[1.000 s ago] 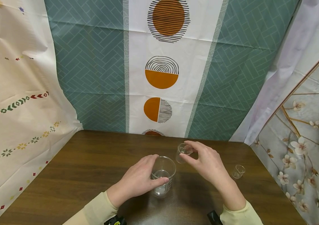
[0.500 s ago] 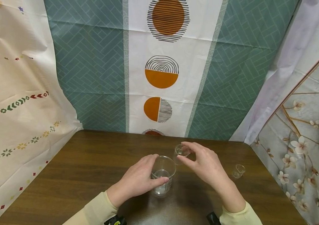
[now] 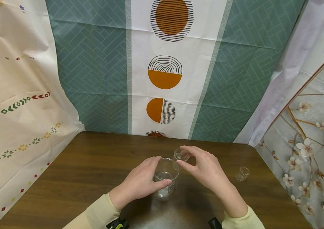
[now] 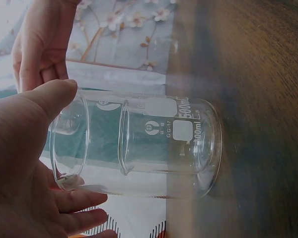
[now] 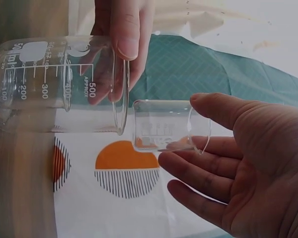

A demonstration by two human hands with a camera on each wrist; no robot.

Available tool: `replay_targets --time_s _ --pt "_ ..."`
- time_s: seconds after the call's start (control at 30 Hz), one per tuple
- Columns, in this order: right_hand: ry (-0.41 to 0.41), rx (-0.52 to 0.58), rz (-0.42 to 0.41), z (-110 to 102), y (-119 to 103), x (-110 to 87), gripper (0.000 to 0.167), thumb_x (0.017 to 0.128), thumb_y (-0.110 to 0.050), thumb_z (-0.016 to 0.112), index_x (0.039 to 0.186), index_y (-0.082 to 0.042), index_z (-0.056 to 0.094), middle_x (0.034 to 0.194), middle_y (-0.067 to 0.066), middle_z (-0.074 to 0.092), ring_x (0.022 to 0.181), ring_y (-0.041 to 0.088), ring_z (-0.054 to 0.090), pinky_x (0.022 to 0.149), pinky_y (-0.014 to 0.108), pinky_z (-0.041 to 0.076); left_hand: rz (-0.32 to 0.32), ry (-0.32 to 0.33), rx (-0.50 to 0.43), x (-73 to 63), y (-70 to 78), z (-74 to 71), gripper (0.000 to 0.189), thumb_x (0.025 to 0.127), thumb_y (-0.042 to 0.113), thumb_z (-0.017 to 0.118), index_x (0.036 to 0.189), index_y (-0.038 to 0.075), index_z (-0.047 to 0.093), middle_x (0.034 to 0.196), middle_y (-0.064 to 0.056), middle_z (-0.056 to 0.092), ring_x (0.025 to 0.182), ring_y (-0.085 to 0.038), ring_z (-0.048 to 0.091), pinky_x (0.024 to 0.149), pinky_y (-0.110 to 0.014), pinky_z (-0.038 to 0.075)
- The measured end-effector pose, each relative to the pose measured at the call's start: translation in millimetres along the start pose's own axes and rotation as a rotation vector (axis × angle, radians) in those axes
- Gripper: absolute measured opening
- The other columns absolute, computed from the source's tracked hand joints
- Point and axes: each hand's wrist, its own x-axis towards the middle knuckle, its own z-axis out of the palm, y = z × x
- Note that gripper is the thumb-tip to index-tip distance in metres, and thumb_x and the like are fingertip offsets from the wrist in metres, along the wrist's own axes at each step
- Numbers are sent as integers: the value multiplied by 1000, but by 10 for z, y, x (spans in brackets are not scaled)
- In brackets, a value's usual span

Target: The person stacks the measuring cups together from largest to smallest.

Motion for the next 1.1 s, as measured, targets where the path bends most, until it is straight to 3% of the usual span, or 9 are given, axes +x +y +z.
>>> replay_targets --time_s 0.3,0.8,1.1 --pt "-14 8 -21 41 -28 6 47 95 -30 91 138 -19 76 110 -9 79 99 11 75 86 46 59 8 2 2 8 -8 1 89 95 66 79 154 4 54 152 -14 61 139 -30 59 109 -54 55" --pt "-34 27 -13 101 -65 -12 46 96 -32 90 138 -20 75 111 -15 77 100 7 74 86 44 59 -36 -39 -13 9 -1 0 98 94 72 76 159 3 51 160 -16 56 147 -34 54 114 -58 51" --pt "-45 56 -31 171 -92 -16 49 95 -32 90 140 -19 74 113 -8 78 101 10 75 88 45 60 -30 -39 -13 3 -5 2 98 94 72 75 159 2 51 160 -17 56 147 -34 54 113 -59 52"
